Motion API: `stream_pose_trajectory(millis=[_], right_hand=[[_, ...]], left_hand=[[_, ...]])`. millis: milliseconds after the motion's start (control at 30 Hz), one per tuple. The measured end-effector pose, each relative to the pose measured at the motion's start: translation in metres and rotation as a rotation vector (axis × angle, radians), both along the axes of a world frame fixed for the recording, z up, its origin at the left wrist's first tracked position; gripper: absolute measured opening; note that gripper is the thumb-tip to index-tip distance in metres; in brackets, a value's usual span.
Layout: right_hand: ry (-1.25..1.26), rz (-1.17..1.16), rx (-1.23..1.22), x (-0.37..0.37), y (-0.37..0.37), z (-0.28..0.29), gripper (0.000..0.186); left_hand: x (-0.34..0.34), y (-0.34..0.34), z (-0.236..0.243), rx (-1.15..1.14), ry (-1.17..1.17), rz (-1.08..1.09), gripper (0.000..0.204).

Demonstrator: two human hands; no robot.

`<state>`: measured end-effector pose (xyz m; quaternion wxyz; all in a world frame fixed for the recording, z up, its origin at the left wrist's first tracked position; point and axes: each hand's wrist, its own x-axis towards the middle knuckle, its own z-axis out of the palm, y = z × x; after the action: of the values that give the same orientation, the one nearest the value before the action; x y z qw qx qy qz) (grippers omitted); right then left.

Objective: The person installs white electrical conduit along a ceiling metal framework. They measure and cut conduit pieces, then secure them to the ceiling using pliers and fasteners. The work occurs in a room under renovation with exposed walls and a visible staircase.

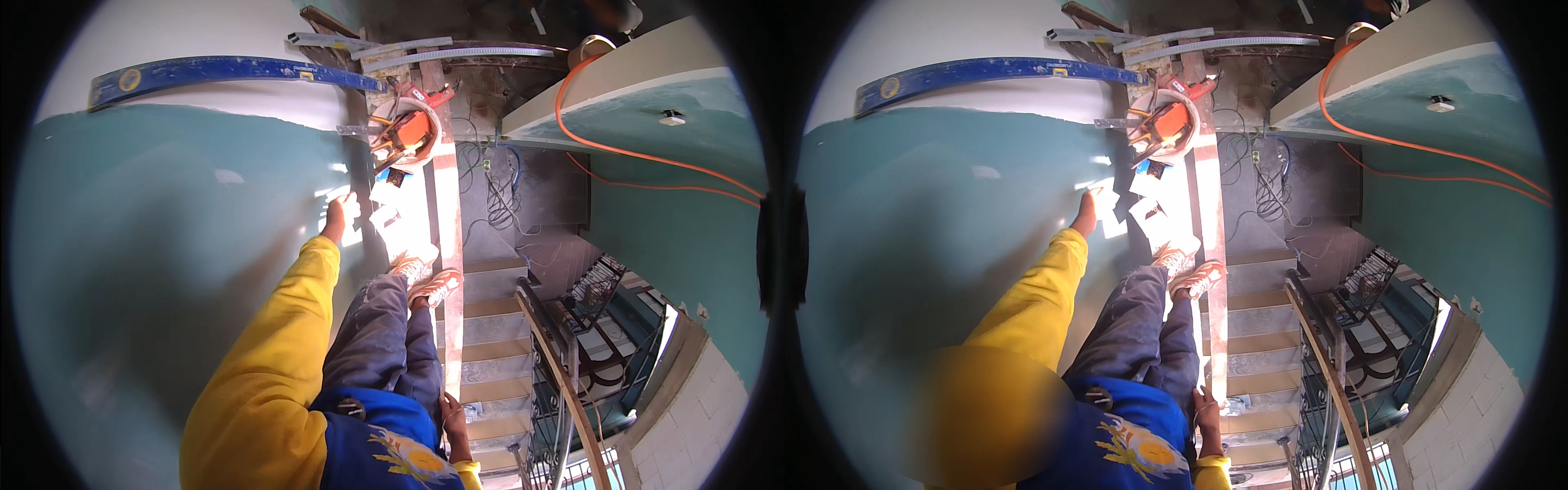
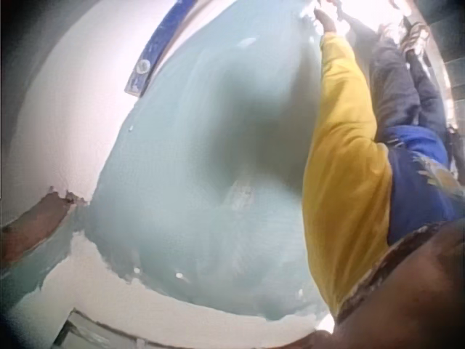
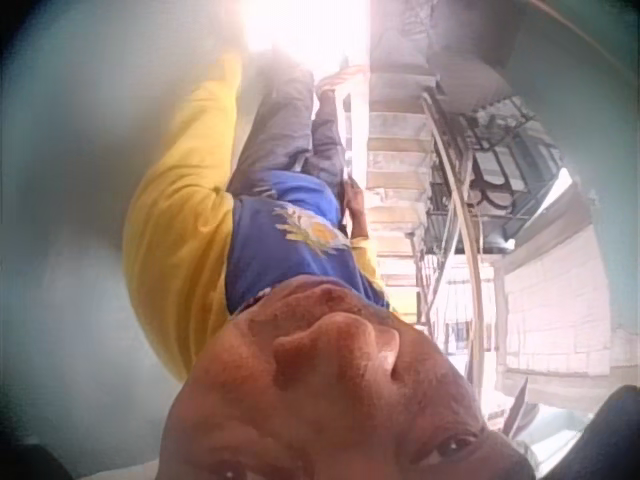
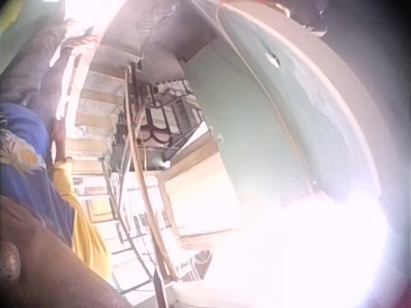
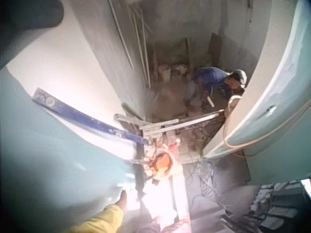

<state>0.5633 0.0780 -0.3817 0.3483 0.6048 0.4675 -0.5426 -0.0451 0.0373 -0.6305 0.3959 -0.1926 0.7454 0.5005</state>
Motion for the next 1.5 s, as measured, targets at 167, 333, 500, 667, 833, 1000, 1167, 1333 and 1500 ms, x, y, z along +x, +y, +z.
stream_pose_trajectory(millis=[167,333,500,667,833,1000,1167,1333,1500], right_hand=[[-0.036,-0.582,-0.037,-0.004,-0.017,-0.046,0.050],[-0.030,-0.342,0.044,0.025,-0.035,-0.074,0.040],[-0.048,-0.240,0.080,0.001,-0.028,-0.087,0.041],[-0.096,-0.251,0.037,-0.002,-0.019,-0.092,0.042],[-0.086,-0.277,0.014,0.001,-0.016,-0.104,0.043],[-0.078,-0.309,0.010,0.012,-0.021,-0.102,0.044],[-0.035,-0.265,0.039,0.025,-0.025,-0.098,0.045],[-0.054,-0.175,0.034,0.004,-0.012,-0.092,0.042],[-0.100,-0.188,0.027,-0.009,-0.011,-0.090,0.042]], left_hand=[[-0.112,0.076,-0.073,-0.067,0.237,-0.081,0.037],[-0.117,0.108,-0.121,-0.235,0.187,-0.156,0.027],[-0.127,0.124,-0.165,-0.208,0.264,-0.275,0.027],[-0.123,0.120,-0.203,-0.373,0.312,-0.241,0.040],[-0.122,0.113,-0.205,-0.359,0.285,-0.182,0.039],[-0.117,0.130,-0.171,-0.297,0.248,-0.247,0.036],[-0.108,0.103,-0.139,-0.380,0.472,-0.378,0.050],[-0.104,0.070,-0.067,-0.308,0.532,-0.336,0.049],[-0.086,0.064,0.032,-0.416,0.573,-0.253,0.050]])
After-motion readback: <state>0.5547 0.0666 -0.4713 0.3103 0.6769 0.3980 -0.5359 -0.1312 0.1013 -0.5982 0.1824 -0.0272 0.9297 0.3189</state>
